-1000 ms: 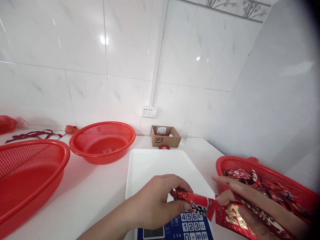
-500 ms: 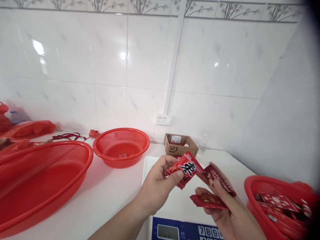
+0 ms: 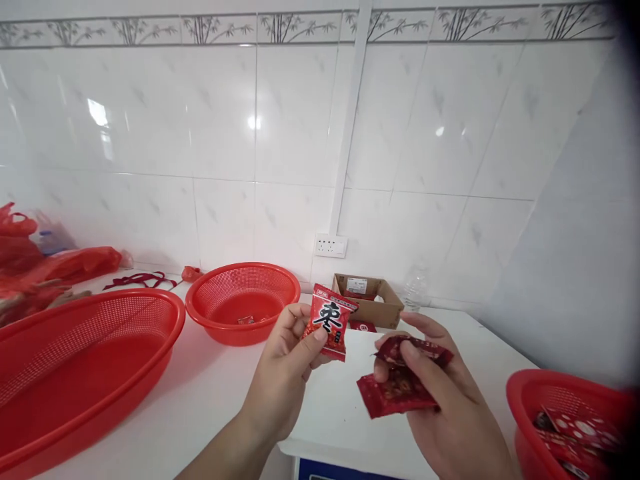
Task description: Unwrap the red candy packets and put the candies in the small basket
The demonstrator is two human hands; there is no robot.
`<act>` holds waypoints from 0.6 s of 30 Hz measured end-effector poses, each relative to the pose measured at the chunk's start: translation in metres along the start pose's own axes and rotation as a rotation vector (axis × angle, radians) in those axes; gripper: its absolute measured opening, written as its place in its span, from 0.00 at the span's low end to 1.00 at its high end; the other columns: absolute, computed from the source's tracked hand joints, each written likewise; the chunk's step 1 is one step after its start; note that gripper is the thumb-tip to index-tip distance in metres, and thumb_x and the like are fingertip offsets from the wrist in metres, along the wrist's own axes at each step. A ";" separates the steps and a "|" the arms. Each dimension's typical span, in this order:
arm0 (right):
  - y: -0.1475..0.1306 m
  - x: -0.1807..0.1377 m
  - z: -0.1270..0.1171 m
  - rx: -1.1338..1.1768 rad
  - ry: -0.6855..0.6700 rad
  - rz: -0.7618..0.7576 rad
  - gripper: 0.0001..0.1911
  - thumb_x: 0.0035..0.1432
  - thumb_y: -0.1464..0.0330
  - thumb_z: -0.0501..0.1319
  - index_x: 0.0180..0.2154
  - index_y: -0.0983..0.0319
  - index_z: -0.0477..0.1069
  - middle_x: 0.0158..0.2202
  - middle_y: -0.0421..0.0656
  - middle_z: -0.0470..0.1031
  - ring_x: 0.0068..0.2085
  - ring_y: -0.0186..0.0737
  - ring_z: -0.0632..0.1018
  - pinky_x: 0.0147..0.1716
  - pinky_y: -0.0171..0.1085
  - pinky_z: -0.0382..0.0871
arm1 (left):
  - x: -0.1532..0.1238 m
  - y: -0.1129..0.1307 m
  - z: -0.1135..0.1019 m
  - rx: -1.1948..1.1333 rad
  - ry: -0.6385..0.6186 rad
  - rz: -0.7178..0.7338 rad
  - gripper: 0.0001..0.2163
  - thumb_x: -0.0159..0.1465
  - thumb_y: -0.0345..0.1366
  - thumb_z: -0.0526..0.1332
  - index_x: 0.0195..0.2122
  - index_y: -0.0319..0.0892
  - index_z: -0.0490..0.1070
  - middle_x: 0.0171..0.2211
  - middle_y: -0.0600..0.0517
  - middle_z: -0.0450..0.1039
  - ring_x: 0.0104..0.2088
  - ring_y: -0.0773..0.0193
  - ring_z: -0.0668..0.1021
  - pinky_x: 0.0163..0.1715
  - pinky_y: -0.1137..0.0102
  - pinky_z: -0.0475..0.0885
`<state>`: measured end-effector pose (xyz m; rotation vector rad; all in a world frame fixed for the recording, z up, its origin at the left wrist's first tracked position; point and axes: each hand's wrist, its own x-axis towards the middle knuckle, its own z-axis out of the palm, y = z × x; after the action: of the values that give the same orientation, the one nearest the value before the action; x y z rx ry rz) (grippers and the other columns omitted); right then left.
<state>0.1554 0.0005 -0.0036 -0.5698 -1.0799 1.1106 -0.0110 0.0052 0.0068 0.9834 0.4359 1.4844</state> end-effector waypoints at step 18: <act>-0.007 -0.003 0.006 -0.453 -0.143 0.143 0.14 0.55 0.57 0.65 0.31 0.62 0.72 0.23 0.38 0.72 0.24 0.33 0.72 0.21 0.33 0.78 | -0.004 -0.013 0.005 0.207 -0.153 -0.026 0.06 0.61 0.34 0.68 0.40 0.46 0.75 0.39 0.53 0.77 0.42 0.65 0.77 0.40 0.75 0.74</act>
<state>0.1531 -0.0059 0.0037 -0.9472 -1.4477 1.0433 0.0007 0.0020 -0.0017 1.2412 0.4968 1.3484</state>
